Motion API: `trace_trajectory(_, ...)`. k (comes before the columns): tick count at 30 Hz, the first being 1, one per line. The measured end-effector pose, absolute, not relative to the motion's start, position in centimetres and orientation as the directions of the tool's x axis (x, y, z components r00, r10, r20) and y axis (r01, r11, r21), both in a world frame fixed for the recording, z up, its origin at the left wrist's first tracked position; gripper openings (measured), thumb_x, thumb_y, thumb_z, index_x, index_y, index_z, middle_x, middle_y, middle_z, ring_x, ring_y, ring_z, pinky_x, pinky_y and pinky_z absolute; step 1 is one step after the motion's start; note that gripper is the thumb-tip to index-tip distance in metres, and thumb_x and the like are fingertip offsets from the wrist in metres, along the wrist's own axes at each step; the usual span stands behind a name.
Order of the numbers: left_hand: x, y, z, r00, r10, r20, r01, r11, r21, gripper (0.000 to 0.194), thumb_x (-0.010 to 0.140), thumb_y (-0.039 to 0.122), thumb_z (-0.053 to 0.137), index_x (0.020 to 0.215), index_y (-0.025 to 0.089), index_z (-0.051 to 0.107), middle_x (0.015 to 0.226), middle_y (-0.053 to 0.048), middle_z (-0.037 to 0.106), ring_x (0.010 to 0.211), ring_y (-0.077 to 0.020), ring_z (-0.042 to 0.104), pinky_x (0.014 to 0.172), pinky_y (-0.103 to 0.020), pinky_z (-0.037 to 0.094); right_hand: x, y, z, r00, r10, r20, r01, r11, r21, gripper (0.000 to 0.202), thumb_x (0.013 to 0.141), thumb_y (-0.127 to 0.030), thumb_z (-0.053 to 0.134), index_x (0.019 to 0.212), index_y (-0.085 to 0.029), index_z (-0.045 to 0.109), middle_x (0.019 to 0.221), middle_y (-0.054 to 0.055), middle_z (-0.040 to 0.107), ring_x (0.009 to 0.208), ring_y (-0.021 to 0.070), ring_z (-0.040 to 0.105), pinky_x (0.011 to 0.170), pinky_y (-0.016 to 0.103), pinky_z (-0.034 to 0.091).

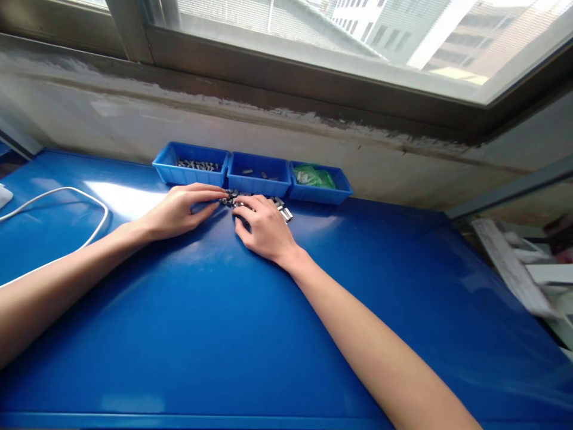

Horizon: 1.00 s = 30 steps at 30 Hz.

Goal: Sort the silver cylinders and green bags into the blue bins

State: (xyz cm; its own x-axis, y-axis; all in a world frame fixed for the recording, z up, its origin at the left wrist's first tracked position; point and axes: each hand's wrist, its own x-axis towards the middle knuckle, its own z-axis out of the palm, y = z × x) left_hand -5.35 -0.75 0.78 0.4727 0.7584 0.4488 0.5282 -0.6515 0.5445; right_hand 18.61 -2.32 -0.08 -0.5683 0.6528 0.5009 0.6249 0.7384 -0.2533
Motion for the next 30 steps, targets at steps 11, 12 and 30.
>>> trace_trajectory(11, -5.6, -0.5, -0.1, 0.569, 0.684, 0.457, 0.576, -0.728, 0.373, 0.031, 0.099, 0.031, 0.052, 0.111, 0.022, 0.079, 0.118, -0.011, 0.074, 0.108, -0.0247, 0.069, 0.098, -0.036, 0.053, 18.6, -2.3, -0.1, -0.561, 0.66, 0.499, 0.626, 0.733, -0.266, 0.022, 0.095, -0.019, 0.06, 0.108, -0.024, 0.076, 0.129, 0.008, 0.072, 0.12, 0.0289, 0.063, 0.103, 0.049, 0.052)
trace_trajectory(12, -5.7, -0.5, -0.1, 0.555, 0.693, 0.46, 0.579, -0.719, 0.385, 0.031, 0.099, 0.031, 0.052, 0.111, 0.022, 0.079, 0.116, -0.011, 0.075, 0.106, -0.0246, 0.069, 0.096, -0.036, 0.053, 18.6, -2.3, -0.1, -0.561, 0.661, 0.498, 0.627, 0.732, -0.266, 0.022, 0.095, -0.019, 0.06, 0.108, -0.024, 0.076, 0.129, 0.008, 0.072, 0.12, 0.0288, 0.063, 0.103, 0.049, 0.052)
trace_trajectory(30, -5.1, -1.0, 1.0, 0.283, 0.803, 0.525, 0.514, -0.589, 0.623, 0.019, 0.089, 0.037, 0.07, 0.091, 0.023, 0.083, 0.099, -0.007, 0.08, 0.089, -0.0229, 0.073, 0.087, -0.032, 0.054, 18.5, -2.3, 0.0, -0.564, 0.651, 0.508, 0.622, 0.74, -0.257, 0.02, 0.095, -0.019, 0.06, 0.106, -0.023, 0.076, 0.128, 0.009, 0.073, 0.118, 0.0293, 0.064, 0.101, 0.048, 0.052)
